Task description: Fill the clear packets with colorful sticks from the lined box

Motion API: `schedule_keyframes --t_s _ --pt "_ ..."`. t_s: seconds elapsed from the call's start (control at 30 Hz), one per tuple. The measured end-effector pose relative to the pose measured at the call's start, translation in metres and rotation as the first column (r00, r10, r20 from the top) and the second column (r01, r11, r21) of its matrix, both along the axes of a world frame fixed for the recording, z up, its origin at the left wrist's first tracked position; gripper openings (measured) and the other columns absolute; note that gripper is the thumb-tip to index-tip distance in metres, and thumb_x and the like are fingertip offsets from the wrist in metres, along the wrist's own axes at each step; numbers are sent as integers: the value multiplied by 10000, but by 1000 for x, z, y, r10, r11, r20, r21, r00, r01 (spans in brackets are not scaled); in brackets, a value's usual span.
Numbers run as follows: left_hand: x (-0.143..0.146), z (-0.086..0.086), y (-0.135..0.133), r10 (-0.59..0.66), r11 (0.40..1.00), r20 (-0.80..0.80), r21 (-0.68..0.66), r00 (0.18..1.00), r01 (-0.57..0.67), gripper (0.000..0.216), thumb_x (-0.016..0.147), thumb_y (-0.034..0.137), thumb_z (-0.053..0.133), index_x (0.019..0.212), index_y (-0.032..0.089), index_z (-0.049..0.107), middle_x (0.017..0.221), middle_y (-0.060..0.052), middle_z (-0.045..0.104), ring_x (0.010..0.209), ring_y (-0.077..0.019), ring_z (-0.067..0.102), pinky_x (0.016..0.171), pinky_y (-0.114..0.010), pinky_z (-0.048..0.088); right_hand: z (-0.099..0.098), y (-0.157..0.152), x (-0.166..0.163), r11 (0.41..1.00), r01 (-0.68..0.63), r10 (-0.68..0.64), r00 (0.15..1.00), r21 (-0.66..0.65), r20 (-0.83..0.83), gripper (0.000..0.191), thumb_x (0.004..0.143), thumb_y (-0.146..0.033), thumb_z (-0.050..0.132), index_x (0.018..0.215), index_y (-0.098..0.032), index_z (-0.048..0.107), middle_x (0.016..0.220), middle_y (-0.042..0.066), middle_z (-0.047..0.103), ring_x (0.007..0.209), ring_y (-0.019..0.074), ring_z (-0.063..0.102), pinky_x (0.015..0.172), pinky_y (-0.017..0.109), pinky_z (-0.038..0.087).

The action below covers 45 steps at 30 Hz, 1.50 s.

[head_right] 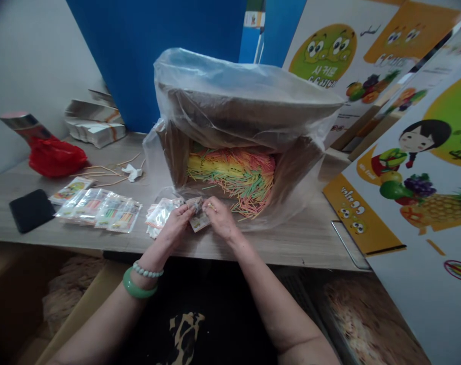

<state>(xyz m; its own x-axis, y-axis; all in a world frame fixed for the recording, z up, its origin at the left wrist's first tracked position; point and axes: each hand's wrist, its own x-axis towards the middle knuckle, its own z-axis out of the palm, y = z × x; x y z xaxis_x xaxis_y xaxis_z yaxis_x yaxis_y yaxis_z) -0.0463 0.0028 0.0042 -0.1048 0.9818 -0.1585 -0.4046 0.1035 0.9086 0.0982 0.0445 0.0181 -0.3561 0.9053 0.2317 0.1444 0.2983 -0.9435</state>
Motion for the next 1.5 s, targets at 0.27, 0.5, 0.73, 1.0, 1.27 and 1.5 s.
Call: schedule_keyframes --t_s 0.27,0.5,0.73,1.0,1.27,1.5 --pt "4 2 -6 -58 998 -6 -30 998 58 394 636 391 838 928 143 747 800 -46 743 681 -180 666 674 -318 551 -13 -6 -8 983 181 -183 982 38 39 123 800 -270 478 786 -237 596 759 12 641 711 191 571 649 292 417" --pt "-1 -10 -11 36 999 -129 3 991 -36 258 636 297 817 835 145 758 745 -45 734 719 -200 668 713 -333 542 -14 -18 -8 992 116 -119 992 -52 -50 108 798 -298 508 782 -232 591 763 10 635 737 194 583 663 294 426" --pt "7 -11 -15 17 985 -402 164 916 54 218 814 366 635 908 182 705 886 -54 703 858 -217 632 805 -336 513 -19 -24 -14 970 222 -236 960 -101 -153 89 789 -301 529 788 -230 583 737 1 612 728 182 563 676 289 442" --pt "0 -4 -20 16 995 -386 95 922 23 217 715 368 723 728 168 640 674 8 598 644 -145 528 626 -263 435 -13 -22 -6 968 199 -236 931 -153 -278 111 821 -331 579 803 -222 573 777 6 667 774 175 617 749 297 477" --pt "-1 12 -17 20 988 -594 133 804 73 296 684 310 664 537 180 443 539 65 379 551 -84 327 518 -225 244 51 -10 -1 997 56 -79 862 -61 -501 135 911 -350 579 872 -242 508 834 8 755 824 177 685 809 322 489" --pt "0 24 -13 -88 986 -468 87 879 144 294 664 358 722 569 171 517 521 62 417 499 -74 345 475 -219 255 44 -8 -9 984 -108 38 902 -139 -430 276 853 -472 656 820 -240 510 757 -3 726 797 181 689 782 329 513"
